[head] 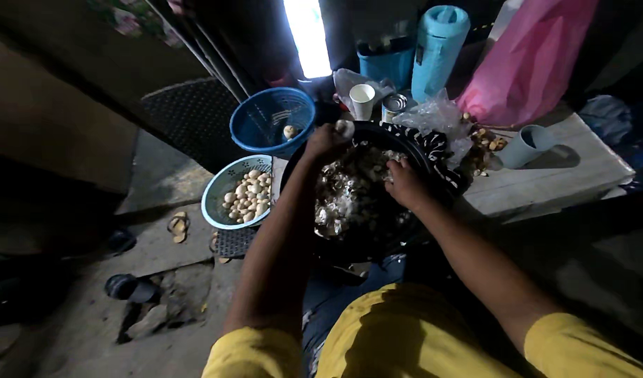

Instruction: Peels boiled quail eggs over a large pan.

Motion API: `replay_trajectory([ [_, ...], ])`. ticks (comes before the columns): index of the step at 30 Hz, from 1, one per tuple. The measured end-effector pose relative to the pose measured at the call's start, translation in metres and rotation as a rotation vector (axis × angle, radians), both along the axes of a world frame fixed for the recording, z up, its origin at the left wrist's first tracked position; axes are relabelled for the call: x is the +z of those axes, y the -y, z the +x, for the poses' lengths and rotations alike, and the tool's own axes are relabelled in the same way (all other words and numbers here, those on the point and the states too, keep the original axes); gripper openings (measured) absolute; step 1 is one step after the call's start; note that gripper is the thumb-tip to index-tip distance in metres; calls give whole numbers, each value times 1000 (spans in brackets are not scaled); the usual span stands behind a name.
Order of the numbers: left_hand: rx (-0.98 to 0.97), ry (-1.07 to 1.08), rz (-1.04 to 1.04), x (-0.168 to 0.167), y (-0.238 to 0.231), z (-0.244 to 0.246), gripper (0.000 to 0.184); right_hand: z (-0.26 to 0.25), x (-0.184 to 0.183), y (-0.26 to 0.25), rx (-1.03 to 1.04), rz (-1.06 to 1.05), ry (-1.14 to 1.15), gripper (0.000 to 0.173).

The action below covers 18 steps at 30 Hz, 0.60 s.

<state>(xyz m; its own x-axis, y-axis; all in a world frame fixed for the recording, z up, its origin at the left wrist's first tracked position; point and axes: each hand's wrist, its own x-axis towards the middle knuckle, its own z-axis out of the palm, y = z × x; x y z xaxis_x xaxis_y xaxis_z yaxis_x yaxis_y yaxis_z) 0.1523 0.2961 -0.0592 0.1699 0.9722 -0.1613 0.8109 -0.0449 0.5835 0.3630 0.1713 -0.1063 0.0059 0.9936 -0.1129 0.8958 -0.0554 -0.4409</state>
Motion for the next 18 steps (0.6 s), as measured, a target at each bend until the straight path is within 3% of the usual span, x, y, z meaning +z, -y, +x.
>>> replay_trajectory([
  [4, 227, 622, -89, 13, 42, -20, 40, -2, 4, -2, -5, -41, -4, 69],
  [7, 403, 1027, -187, 18, 89, -19, 30, -1, -1, -3, 2, -24, 6, 70],
  [9, 481, 1116, -237, 13, 120, -10, 31, 0, -3, -2, 22, -19, 5, 69],
  [11, 345, 977, -279, 0, 147, -4, 37, 1, -2, -1, 48, -25, 16, 72],
  [13, 136, 627, -307, -15, 167, 3, 54, 1, -3, 0, 61, -31, 17, 71],
  [15, -65, 187, -322, -23, 173, 18, 50, 2, -6, -1, 65, -11, -26, 66],
  [18, -226, -182, -285, -29, 176, 34, 39, 2, -3, -2, 56, -16, -58, 59],
])
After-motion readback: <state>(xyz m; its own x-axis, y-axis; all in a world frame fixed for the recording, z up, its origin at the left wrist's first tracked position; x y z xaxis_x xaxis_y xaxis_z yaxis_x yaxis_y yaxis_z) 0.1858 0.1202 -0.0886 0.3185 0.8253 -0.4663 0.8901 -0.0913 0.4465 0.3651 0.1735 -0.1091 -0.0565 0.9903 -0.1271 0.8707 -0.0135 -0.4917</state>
